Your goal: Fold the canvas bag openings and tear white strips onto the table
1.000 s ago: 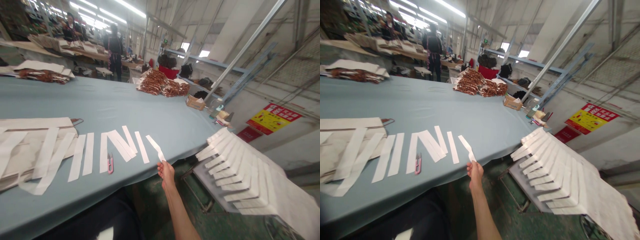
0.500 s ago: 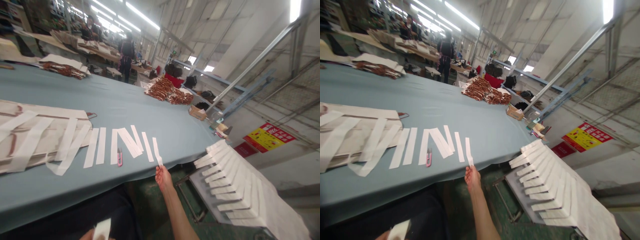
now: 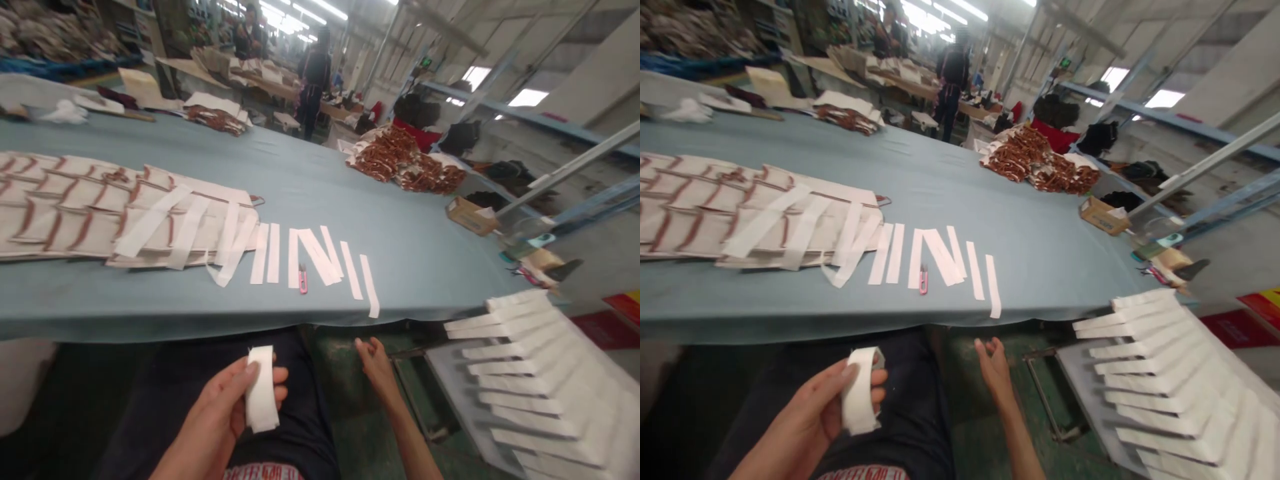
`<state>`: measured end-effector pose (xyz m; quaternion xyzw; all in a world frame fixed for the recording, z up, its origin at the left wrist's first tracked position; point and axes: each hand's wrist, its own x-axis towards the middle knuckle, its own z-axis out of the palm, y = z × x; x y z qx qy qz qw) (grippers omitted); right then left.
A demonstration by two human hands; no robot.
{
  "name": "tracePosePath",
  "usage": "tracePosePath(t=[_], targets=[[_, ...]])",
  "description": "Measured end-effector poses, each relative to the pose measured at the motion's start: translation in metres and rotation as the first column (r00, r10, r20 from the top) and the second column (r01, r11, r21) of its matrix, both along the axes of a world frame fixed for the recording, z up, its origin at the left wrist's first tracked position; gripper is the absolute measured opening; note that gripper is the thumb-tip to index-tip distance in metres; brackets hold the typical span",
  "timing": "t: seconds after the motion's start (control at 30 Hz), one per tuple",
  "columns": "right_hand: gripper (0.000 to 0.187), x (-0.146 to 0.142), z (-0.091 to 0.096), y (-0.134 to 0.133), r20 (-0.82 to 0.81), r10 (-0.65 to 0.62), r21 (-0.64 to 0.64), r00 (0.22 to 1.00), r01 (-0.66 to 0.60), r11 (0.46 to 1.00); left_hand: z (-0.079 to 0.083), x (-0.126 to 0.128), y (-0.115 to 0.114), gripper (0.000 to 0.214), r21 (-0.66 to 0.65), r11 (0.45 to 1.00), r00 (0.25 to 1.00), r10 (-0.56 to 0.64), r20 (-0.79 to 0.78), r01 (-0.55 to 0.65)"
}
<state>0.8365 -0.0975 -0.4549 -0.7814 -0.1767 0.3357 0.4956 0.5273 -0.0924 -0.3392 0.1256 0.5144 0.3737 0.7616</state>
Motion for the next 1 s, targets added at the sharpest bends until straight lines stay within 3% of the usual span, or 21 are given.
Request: tracePosePath(t=[0.07,0.17,0.23,0.3,0.37,0.4,0.47,0.57,0.73,0.87,1.0], targets=[[0.057,-0.028,0.010,-0.013,-0.005,0.126,0.027,0.992,-0.126,0.992,0.016,-0.001,0.003,0.021,-0.005,1.000,1.000,0.015,0.013,-0.015],[0.045,-0.069,0.045,-0.026,0.089,0.311,0.138,0.946,-0.321,0.937,0.030,-0.003,0.005,0.023,0.000,1.000,0.999,0.017,0.048,-0.017],[0.033,-0.091,0.076,-0.028,0.448,0.443,0.232,0.776,-0.580,0.781,0.034,-0.005,0.006,0.021,0.009,1.000,0.997,0.004,0.079,-0.005],[0.038,-0.108,0.105,-0.026,0.694,0.446,0.271,0.565,-0.779,0.565,0.034,-0.006,0.008,0.023,-0.002,1.000,0.995,-0.005,0.098,0.006],[0.045,-0.120,0.126,-0.023,0.824,0.402,0.258,0.401,-0.895,0.363,0.033,-0.006,0.009,0.026,-0.018,1.000,0.995,0.001,0.102,0.001],[0.045,-0.125,0.133,-0.022,0.861,0.379,0.235,0.338,-0.927,0.292,0.033,-0.007,0.009,0.026,-0.020,1.000,0.995,0.007,0.103,-0.005],[0.041,-0.130,0.139,-0.020,0.907,0.349,0.166,0.237,-0.961,0.222,0.033,-0.008,0.009,0.027,-0.009,1.000,0.994,0.017,0.112,-0.016],[0.035,-0.133,0.136,-0.019,0.929,0.332,0.095,0.163,-0.973,0.211,0.034,-0.011,0.007,0.026,0.007,0.999,0.990,0.032,0.134,-0.033],[0.033,-0.139,0.125,-0.022,0.943,0.304,0.059,0.136,-0.967,0.249,0.033,-0.012,0.003,0.026,0.063,0.996,0.987,0.050,0.154,-0.060],[0.025,-0.145,0.119,-0.024,0.958,0.251,0.063,0.140,-0.954,0.292,0.032,-0.010,-0.001,0.023,0.080,0.993,0.989,0.074,0.131,-0.085],[0.015,-0.147,0.118,-0.024,0.951,0.255,0.096,0.176,-0.950,0.297,0.030,-0.010,-0.005,0.019,0.096,0.992,0.990,0.067,0.125,-0.080]])
